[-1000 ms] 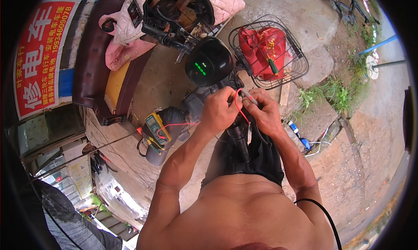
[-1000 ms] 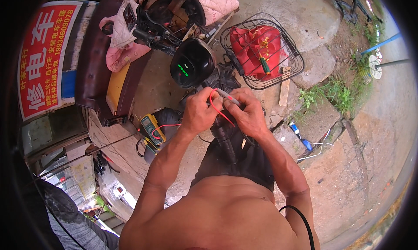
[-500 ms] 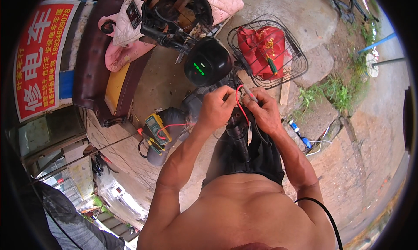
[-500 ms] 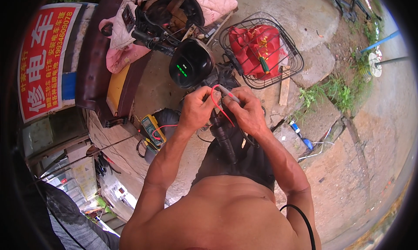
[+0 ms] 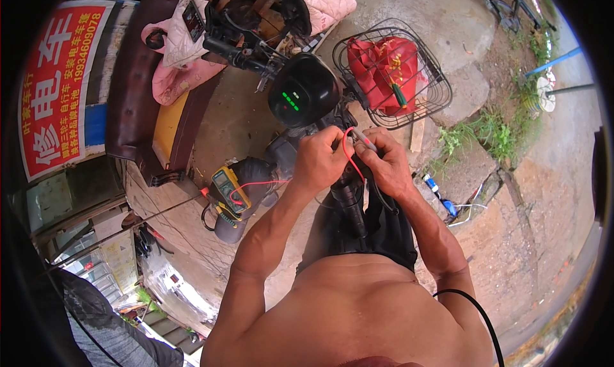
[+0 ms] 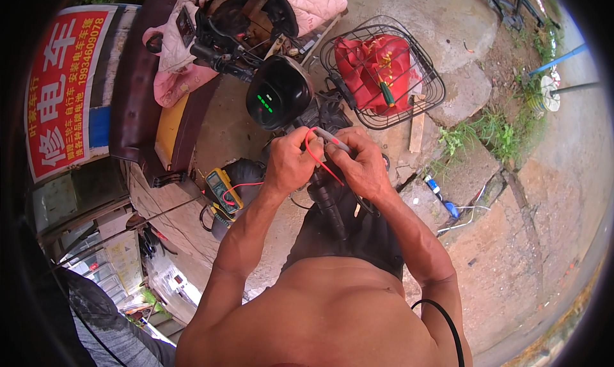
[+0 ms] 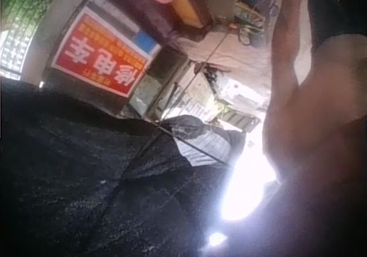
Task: The person tests the handlebar wiring of an electric scooter with multimeter probes. The person then removes the seat, disconnects wire connectors, and probes the wiring harness near the controller.
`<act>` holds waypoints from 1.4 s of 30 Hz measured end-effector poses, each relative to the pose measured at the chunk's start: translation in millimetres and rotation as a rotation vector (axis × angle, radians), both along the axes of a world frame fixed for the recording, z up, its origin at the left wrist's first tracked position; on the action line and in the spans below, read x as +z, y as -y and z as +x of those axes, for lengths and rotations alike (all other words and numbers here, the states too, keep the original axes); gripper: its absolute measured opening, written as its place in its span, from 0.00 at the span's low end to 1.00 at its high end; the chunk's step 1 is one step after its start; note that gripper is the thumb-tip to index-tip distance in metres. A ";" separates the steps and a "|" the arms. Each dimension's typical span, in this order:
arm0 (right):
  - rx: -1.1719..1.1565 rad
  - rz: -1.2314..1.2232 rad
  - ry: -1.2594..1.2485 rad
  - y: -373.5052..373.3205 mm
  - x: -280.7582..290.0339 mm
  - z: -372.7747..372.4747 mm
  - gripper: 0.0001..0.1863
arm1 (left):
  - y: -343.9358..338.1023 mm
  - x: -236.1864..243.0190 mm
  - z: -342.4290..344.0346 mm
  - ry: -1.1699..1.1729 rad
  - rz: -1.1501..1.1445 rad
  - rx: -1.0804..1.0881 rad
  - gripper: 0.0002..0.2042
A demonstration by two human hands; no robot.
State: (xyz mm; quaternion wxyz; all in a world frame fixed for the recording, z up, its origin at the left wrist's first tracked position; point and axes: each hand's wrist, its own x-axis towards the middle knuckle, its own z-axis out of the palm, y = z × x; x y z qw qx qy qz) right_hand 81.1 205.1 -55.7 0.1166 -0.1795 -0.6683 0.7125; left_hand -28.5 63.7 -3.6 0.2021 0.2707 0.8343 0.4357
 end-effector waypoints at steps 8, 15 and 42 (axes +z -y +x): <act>0.011 -0.056 0.003 -1.5 -1.4 0.9 0.10 | 2.3 3.0 -6.5 0.182 -0.014 -0.001 0.16; 0.015 -0.064 -0.024 -2.3 -5.1 1.8 0.08 | -0.3 5.9 -9.5 0.157 -0.129 -0.066 0.14; -0.265 -0.783 0.178 11.2 -17.7 5.3 0.10 | -5.9 4.9 -3.1 0.269 0.072 0.228 0.09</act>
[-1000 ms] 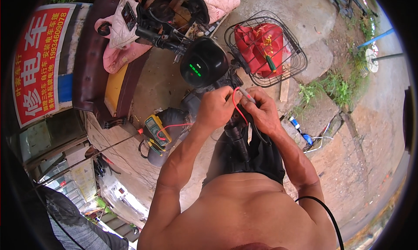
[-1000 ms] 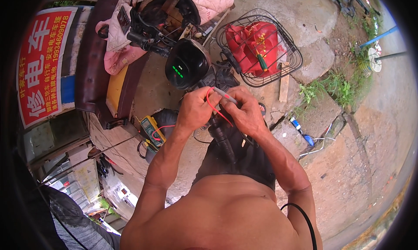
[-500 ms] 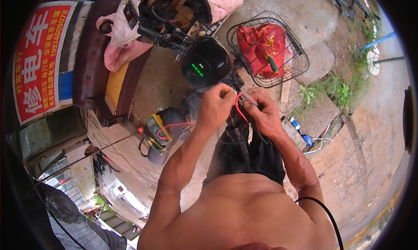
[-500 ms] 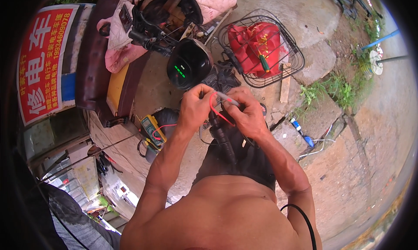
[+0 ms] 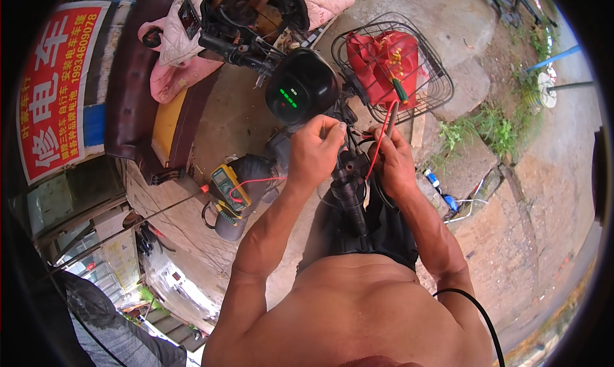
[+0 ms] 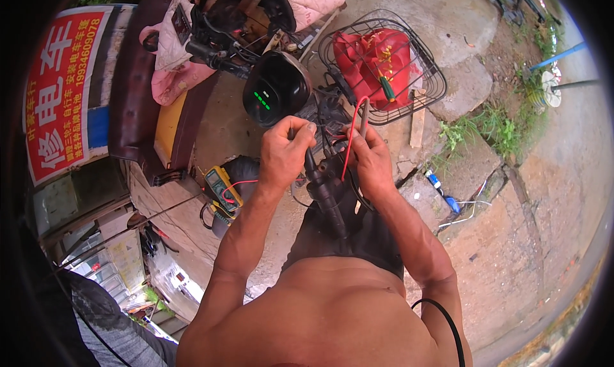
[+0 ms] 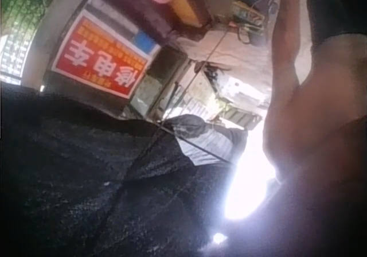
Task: The person tests the handlebar wiring of an electric scooter with multimeter probes. The person then removes the seat, disconnects wire connectors, and probes the wiring harness near the controller.
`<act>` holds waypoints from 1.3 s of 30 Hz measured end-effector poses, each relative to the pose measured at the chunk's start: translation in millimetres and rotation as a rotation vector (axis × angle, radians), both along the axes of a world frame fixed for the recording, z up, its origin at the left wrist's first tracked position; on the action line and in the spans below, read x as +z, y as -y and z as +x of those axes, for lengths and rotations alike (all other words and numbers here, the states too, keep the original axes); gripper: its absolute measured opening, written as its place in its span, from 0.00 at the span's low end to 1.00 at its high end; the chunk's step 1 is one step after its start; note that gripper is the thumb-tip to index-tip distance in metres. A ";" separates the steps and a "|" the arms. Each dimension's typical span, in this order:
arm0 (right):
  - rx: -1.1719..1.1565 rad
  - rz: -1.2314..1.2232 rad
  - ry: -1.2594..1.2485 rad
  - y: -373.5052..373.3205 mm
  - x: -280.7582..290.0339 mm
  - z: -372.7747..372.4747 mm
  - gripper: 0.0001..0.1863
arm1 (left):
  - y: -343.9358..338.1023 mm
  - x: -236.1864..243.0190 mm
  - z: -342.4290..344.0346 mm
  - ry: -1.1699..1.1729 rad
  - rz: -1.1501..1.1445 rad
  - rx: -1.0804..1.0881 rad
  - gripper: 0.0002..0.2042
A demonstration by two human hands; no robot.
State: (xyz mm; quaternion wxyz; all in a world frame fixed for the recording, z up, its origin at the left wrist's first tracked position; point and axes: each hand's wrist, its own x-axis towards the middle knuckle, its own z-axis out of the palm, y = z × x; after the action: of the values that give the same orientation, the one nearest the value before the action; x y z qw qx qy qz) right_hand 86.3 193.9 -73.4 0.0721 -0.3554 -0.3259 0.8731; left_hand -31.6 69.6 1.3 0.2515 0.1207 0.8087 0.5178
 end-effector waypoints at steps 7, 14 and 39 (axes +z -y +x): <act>0.055 -0.054 -0.082 -5.1 -8.0 3.9 0.10 | 0.9 0.9 1.3 0.069 0.088 0.020 0.07; 0.098 -0.002 -0.084 -6.4 1.6 2.3 0.10 | 11.3 4.9 10.9 -0.213 0.031 -0.036 0.09; 0.324 0.373 -0.088 -15.9 20.0 -7.8 0.09 | 1.0 -1.0 0.2 -0.625 -0.010 -0.302 0.04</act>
State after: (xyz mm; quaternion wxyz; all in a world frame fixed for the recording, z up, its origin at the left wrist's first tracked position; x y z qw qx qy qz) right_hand 78.5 209.7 -53.4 0.0098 -0.2408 -0.5307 0.8126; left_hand -31.4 68.6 0.2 0.0661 0.3907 0.8222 0.4087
